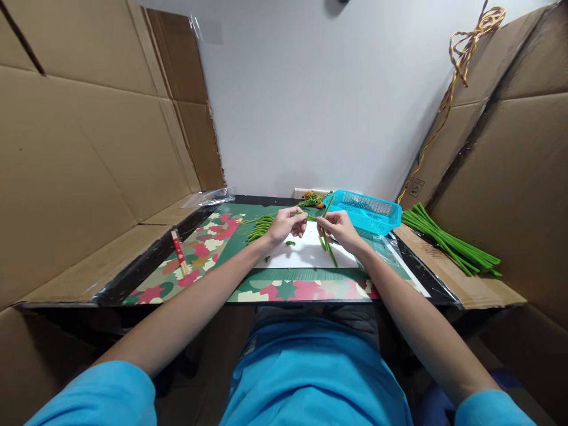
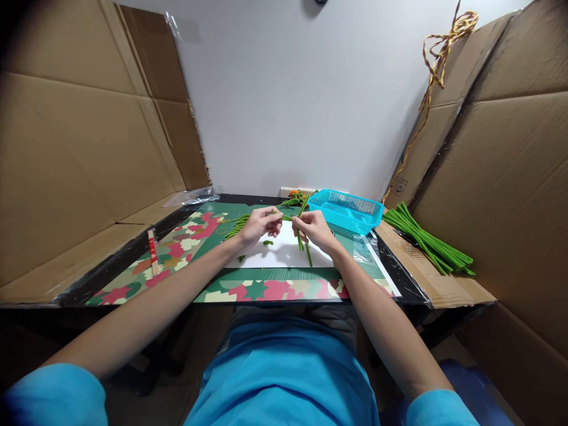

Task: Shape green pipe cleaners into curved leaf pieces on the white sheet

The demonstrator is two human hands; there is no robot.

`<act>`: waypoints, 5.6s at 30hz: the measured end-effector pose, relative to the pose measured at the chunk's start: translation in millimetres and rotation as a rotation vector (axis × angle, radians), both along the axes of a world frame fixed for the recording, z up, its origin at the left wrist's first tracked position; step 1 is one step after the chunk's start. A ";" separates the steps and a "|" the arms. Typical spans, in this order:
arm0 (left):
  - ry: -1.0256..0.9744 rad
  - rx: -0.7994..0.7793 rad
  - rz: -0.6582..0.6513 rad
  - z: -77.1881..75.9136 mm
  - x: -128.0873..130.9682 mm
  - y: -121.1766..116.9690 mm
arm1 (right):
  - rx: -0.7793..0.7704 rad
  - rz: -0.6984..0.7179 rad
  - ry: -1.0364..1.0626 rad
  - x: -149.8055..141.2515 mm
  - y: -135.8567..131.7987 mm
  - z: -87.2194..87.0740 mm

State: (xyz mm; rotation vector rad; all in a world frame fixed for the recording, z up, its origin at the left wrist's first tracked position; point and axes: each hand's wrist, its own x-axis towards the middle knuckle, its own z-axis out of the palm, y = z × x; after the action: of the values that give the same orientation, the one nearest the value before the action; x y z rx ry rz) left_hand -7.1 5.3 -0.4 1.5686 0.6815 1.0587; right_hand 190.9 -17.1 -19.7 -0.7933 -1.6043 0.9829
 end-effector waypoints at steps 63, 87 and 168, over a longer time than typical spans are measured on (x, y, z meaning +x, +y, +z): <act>0.117 0.301 0.054 -10.8 5.0 2.4 | 0.073 0.058 -0.371 2.5 -3.2 -3.0; 0.190 0.223 -0.029 -10.9 5.4 -3.0 | 0.000 -0.036 0.187 -1.3 1.2 0.2; -0.033 -0.188 -0.076 -7.2 7.1 -11.3 | 0.435 -0.321 -0.328 -0.4 -1.3 -10.7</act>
State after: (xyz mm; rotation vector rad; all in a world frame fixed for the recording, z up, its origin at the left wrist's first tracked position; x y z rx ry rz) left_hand 0.0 -5.9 -7.6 1.4012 0.6737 0.9344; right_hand 190.5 -18.4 -30.4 -0.8974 -1.8103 0.2656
